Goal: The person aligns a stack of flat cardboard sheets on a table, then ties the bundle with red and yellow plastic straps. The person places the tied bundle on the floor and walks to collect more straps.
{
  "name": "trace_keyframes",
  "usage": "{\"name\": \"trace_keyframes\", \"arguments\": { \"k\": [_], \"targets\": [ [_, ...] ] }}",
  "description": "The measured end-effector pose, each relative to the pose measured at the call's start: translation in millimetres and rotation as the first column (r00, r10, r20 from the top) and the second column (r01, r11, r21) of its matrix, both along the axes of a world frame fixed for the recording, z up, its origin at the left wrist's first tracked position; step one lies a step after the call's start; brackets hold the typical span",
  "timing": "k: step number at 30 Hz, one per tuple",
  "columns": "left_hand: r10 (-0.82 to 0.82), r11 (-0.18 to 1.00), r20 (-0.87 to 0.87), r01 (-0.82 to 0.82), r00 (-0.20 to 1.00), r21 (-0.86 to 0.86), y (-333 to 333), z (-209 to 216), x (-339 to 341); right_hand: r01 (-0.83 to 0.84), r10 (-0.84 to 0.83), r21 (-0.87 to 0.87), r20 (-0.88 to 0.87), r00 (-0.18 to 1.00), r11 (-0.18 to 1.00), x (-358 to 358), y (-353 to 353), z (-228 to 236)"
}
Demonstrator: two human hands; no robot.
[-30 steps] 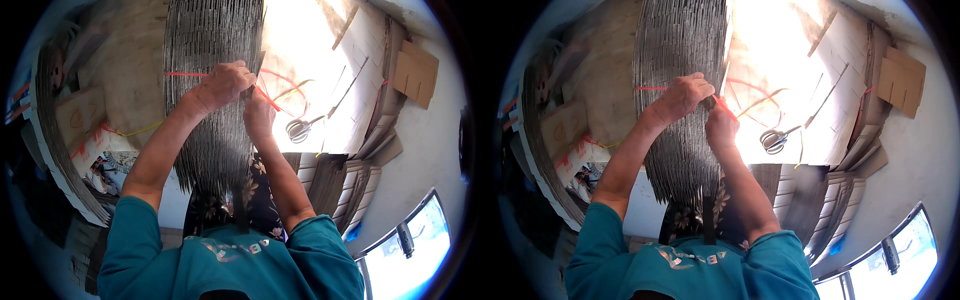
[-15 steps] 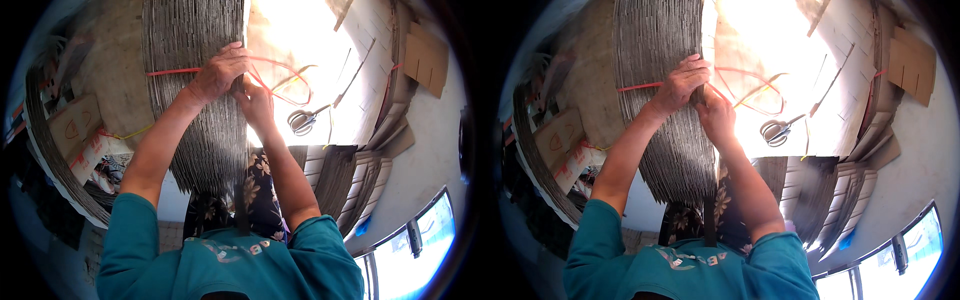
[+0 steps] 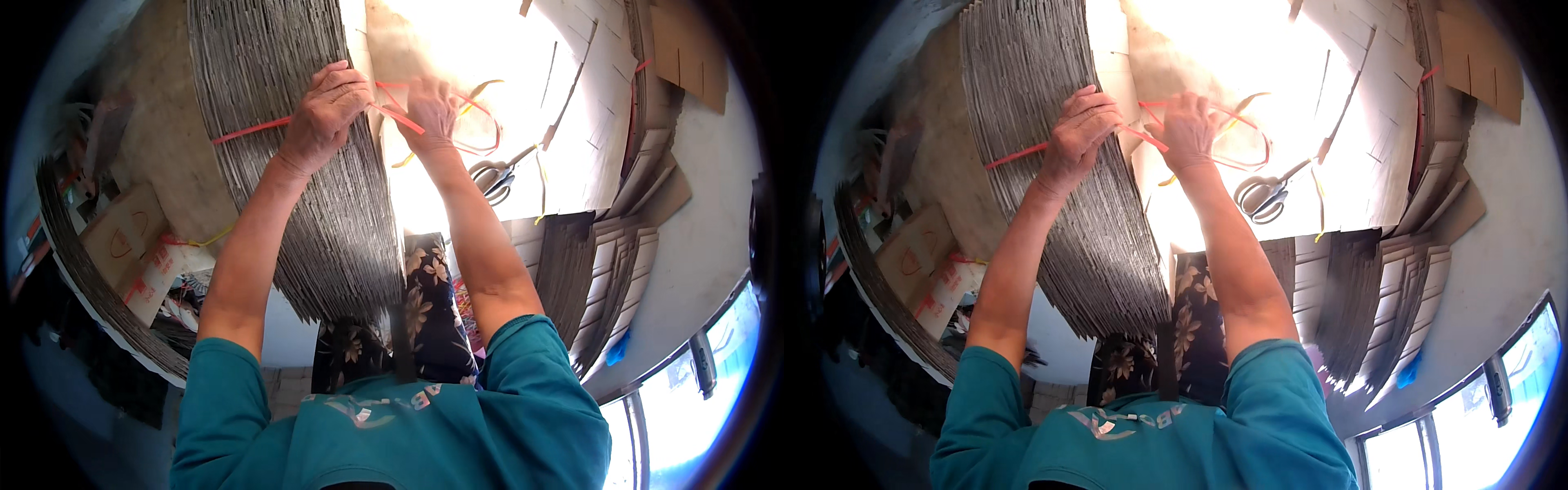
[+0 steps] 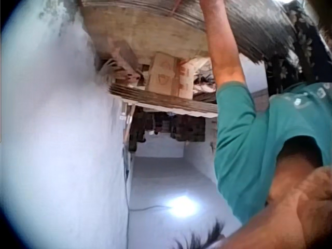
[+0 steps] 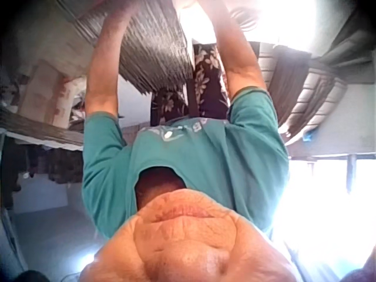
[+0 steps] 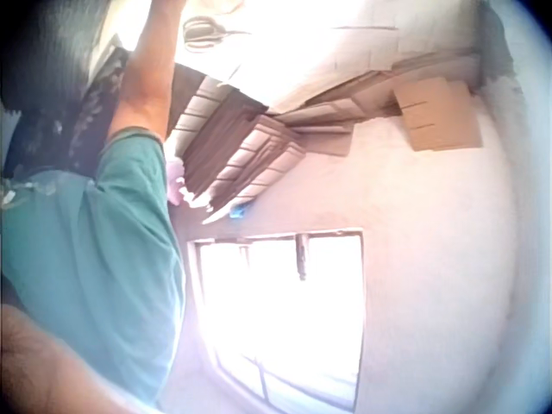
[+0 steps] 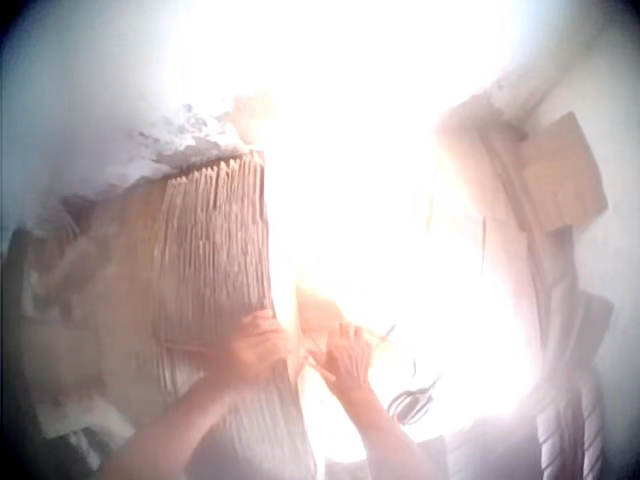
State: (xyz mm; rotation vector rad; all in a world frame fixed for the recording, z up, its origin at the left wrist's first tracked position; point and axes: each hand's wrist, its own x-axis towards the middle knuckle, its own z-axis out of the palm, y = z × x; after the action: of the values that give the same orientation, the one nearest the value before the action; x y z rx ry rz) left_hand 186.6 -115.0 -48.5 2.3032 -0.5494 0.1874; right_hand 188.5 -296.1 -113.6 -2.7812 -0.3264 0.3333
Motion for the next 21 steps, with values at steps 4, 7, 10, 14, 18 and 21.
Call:
{"name": "trace_keyframes", "arguments": {
  "k": [4,7,10,14,18,21],
  "targets": [
    [0.008,1.000,-0.008,-0.008,1.000,0.011,-1.0,2.4,1.0,-0.102,0.102,-0.052,-0.008,0.995,0.993,3.0,-3.3,-9.2],
    [0.018,0.999,-0.009,-0.018,1.000,0.031,-1.4,3.1,-0.7,0.124,-0.100,0.123,-0.185,0.978,0.985,9.4,-1.8,-6.1],
    [0.015,1.000,-0.001,-0.015,1.000,0.021,-1.9,3.0,-0.5,0.295,-0.201,0.344,-0.285,0.937,0.891,11.6,-6.9,-7.7],
    [0.017,1.000,0.014,-0.016,1.000,-0.007,-4.9,6.0,1.0,0.358,-0.071,0.415,-0.565,0.822,0.837,17.4,-41.9,-20.4],
    [0.011,1.000,0.014,-0.011,1.000,-0.014,-3.3,3.0,-0.2,0.554,0.041,0.544,-0.736,0.676,0.630,27.6,-12.8,34.8],
    [-0.017,1.000,-0.009,0.017,1.000,0.016,1.9,-0.6,1.8,0.624,0.036,0.513,-0.788,0.614,0.589,38.2,-5.0,67.7]
  ]
}}
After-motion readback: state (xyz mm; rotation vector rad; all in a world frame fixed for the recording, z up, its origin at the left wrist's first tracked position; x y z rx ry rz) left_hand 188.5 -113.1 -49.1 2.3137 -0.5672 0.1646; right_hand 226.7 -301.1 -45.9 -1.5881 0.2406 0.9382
